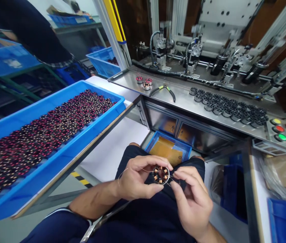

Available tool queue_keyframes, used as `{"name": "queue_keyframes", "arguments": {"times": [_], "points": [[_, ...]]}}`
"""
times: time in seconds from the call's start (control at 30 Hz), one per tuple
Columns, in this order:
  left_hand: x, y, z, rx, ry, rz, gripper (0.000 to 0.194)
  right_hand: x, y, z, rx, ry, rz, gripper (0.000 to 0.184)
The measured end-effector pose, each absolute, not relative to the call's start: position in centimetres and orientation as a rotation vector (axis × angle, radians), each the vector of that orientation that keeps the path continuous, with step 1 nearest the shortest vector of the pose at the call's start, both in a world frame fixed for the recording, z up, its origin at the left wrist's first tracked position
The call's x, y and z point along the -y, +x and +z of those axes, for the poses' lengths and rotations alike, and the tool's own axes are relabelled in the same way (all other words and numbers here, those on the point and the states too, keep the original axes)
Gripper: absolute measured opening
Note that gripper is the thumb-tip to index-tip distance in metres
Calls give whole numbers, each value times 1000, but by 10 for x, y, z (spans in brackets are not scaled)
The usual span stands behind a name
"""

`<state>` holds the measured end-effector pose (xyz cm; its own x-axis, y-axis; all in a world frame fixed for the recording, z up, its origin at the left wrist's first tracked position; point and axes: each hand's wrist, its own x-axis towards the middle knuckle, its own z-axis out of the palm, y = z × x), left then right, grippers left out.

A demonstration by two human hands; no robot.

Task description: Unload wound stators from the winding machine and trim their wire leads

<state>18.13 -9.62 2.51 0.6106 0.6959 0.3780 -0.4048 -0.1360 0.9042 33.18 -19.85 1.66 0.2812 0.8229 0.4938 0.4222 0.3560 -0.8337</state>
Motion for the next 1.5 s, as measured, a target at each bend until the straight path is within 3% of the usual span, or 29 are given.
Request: {"name": "queue_keyframes", "arguments": {"times": [0.43,0.8,0.97,1.07,1.27,1.4,1.5], "points": [[103,185,30,-360,1713,1201,46,202,314,23,1329,-1185,290,34],[102,184,37,-302,1009,612,43,180,364,33,1644,-965,530,48],[99,187,39,-257,867,508,38,173,365,45,1789,-876,403,35],[97,187,40,-261,782,485,38,181,360,44,1772,-975,163,37],[102,192,37,-202,1035,832,47,196,343,33,1654,-1159,-349,42],[105,197,36,-175,1375,1229,58,192,322,27,1410,-1185,-255,38],[106,199,35,-208,1499,1360,56,187,306,25,1164,-1192,-26,27]]}}
